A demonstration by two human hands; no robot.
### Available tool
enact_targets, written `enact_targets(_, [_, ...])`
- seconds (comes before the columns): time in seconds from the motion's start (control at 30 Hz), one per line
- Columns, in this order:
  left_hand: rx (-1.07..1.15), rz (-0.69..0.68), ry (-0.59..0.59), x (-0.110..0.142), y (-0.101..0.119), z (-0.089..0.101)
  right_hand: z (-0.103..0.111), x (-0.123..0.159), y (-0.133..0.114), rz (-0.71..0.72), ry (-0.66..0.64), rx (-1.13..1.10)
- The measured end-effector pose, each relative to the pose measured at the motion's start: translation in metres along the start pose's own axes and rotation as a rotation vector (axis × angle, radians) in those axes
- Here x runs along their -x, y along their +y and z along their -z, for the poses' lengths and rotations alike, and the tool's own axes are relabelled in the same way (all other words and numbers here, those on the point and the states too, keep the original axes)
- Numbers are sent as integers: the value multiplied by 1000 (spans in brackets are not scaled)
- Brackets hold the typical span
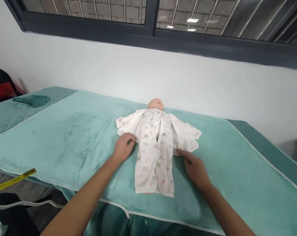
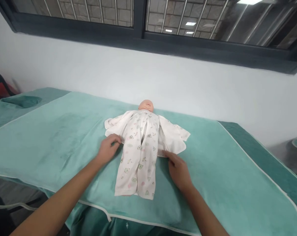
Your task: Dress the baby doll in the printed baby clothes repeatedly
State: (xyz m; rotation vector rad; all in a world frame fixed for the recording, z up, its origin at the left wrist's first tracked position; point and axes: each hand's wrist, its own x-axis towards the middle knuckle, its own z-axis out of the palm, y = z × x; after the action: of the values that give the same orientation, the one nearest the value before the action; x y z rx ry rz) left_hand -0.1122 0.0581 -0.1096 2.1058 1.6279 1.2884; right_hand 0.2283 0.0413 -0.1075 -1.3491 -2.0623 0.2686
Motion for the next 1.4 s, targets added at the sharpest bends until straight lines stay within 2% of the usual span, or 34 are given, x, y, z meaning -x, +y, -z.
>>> enact_targets(0.1, [-113,281,181,-17,-15,6,13,-4,28,-304,196,76])
enact_targets(0.2, [-344,468,201,-31,-22,6,23,-22,46,-480,215,117])
enact_targets(0.27, [-458,513,149,-35,-22,4,26,-37,50,-559,157,137])
enact_targets(0.37, [-538,500,112,-34,-18,1,29,-60,44,-656,44,115])
enact_targets(0.47, [-463,527,125,-30,-17,3,35,-83,25,-690,39,-209])
enact_targets(0.57, [-345,590,152,-27,-18,5,43,-103,-11,-618,175,-688])
enact_targets(0.63, [-284,586,183,-26,-19,5,46,-111,-43,-493,152,-800])
enact_targets(0.7, [-217,566,224,-24,-20,5,47,-112,-76,-326,-22,-714])
enact_targets(0.8, [-88,550,291,-21,-21,4,46,-106,-109,-71,-424,-452])
enact_targets(0.87, [27,543,326,-19,-22,5,44,-101,-117,-18,-570,-364])
enact_targets(0.9, [98,537,338,-20,-22,5,42,-100,-118,-33,-584,-357])
enact_targets(1.03, [469,533,365,-32,-14,12,30,-101,-110,-186,-474,-411])
enact_targets(1.17, [792,488,387,-55,14,18,16,-106,-110,-244,-430,-336])
enact_targets(1.27, [916,418,358,-64,40,15,6,-124,-114,-182,-302,-223])
enact_targets(1.33, [958,407,383,-63,53,10,-5,-148,-114,-86,-178,-148])
enact_targets(1.4, [995,419,413,-60,60,5,-20,-178,-111,35,-136,-48])
